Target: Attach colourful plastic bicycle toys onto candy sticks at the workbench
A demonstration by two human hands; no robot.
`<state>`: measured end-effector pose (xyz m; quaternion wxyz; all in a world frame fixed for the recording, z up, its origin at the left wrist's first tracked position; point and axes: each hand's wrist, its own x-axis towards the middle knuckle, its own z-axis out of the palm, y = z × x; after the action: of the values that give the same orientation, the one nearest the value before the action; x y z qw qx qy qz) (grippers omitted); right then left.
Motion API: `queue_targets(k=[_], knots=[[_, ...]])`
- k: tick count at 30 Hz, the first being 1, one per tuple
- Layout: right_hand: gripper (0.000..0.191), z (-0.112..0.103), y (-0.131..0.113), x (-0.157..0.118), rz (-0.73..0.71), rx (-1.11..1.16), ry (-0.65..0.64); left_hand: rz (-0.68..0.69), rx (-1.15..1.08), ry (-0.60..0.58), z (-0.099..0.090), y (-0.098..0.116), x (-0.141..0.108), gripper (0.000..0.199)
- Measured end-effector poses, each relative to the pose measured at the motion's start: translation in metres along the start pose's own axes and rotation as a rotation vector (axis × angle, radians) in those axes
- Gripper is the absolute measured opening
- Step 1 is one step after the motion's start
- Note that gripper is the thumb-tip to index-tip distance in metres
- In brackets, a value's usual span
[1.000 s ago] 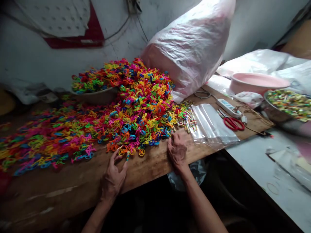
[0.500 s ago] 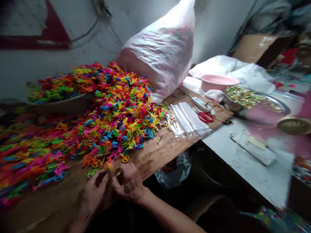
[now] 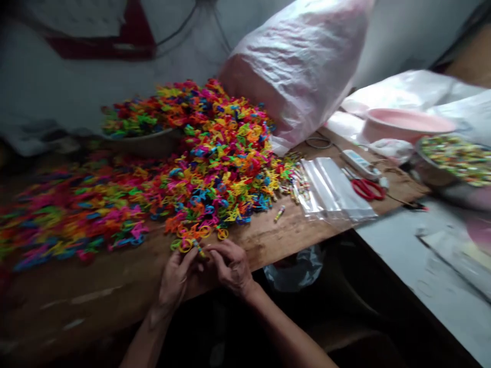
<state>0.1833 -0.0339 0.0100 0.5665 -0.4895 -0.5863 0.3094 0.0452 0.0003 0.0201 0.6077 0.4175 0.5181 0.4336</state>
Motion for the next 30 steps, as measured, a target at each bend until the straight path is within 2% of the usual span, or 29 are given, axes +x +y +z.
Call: queue_targets(k=[3,7,10,12,15,17,21,25,27,30], knots=[[0.031,-0.003,0.005,0.002,0.067,0.046,-0.010,-0.075,-0.239,-0.067,-0.003,0.004,-0.004,0.041],[0.022,-0.004,0.006,0.007,0.194,0.128,-0.100,-0.046,-0.351,-0.100,-0.007,0.003,-0.009,0.042],[0.023,0.002,0.003,0.013,0.259,0.176,-0.098,0.000,-0.391,-0.140,-0.008,-0.004,-0.010,0.043],[0.029,0.008,0.001,0.017,0.286,0.173,-0.120,0.043,-0.346,-0.167,-0.009,-0.007,-0.011,0.043],[0.035,0.016,0.001,0.020,0.367,0.203,-0.228,0.075,-0.307,-0.200,-0.009,-0.008,-0.013,0.039],[0.035,0.019,0.004,0.018,0.411,0.222,-0.212,0.085,-0.306,-0.165,-0.008,-0.006,-0.014,0.037],[0.040,0.015,0.014,0.012,0.490,0.211,-0.073,0.032,-0.180,-0.028,-0.004,-0.007,-0.014,0.036],[0.044,0.009,0.018,0.014,0.613,0.304,-0.168,0.019,-0.101,-0.044,0.000,-0.012,-0.014,0.036],[0.044,0.009,0.017,0.017,0.610,0.333,-0.204,0.029,-0.030,-0.037,-0.001,-0.010,-0.016,0.035],[0.041,0.012,0.012,0.021,0.503,0.252,-0.251,0.064,0.209,-0.036,-0.007,0.000,-0.021,0.030]])
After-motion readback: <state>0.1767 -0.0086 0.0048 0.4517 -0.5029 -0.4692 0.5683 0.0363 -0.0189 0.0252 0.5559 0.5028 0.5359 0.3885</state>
